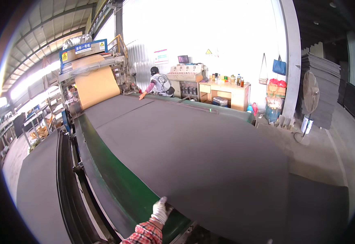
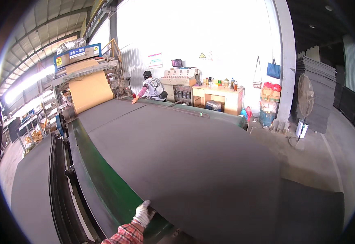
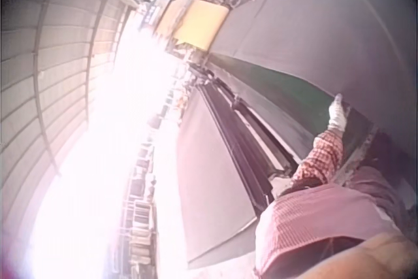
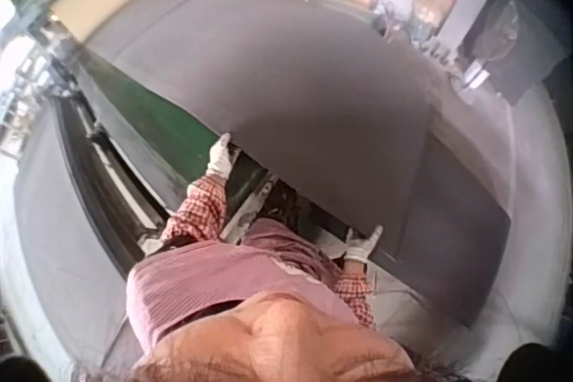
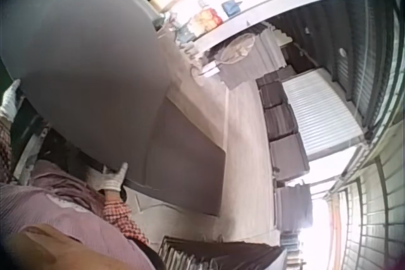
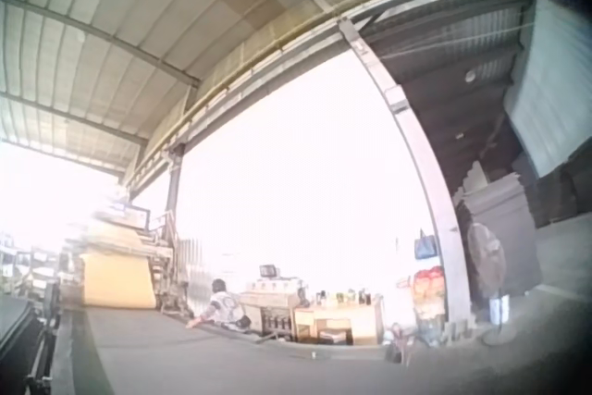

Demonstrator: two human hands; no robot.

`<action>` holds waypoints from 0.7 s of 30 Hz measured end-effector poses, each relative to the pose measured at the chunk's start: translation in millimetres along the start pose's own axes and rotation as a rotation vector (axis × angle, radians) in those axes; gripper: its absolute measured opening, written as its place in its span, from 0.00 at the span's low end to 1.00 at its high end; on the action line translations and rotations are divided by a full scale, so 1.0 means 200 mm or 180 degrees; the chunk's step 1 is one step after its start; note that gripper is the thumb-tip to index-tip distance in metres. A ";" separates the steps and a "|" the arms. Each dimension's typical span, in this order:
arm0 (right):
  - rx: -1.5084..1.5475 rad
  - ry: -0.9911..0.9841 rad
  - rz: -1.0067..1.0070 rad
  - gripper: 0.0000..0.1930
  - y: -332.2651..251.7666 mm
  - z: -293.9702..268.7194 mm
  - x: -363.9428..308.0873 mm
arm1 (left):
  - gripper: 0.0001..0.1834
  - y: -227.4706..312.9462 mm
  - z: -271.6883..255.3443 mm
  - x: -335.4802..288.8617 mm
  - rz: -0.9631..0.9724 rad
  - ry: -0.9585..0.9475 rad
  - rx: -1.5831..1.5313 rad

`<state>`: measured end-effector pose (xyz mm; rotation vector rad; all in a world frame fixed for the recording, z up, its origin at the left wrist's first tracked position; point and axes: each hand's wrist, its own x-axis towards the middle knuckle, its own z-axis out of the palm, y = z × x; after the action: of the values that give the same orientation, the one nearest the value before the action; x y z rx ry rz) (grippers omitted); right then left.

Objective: Manually moving and stacking large foam or insulation sheets from a conveyor belt.

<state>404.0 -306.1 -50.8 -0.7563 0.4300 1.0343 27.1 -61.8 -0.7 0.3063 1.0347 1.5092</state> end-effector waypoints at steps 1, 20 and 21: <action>-0.0012 0.0346 -0.0109 0.26 -0.07 -0.10 0.03 | 0.11 0.06 -0.03 0.05 0.0015 0.0184 0.0223; -0.2940 -0.0520 0.2283 0.23 0.23 -0.45 0.46 | 0.23 -0.51 -0.19 -0.95 0.2153 -0.3472 0.6417; -0.2368 0.0052 0.2069 0.23 0.24 -0.64 0.58 | 0.22 -0.54 -0.17 -0.95 0.2074 -0.3440 0.6367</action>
<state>418.4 -315.8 -228.3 -1.3298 0.3012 1.8450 121.1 -258.6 -29.8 2.6155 1.1263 -0.0169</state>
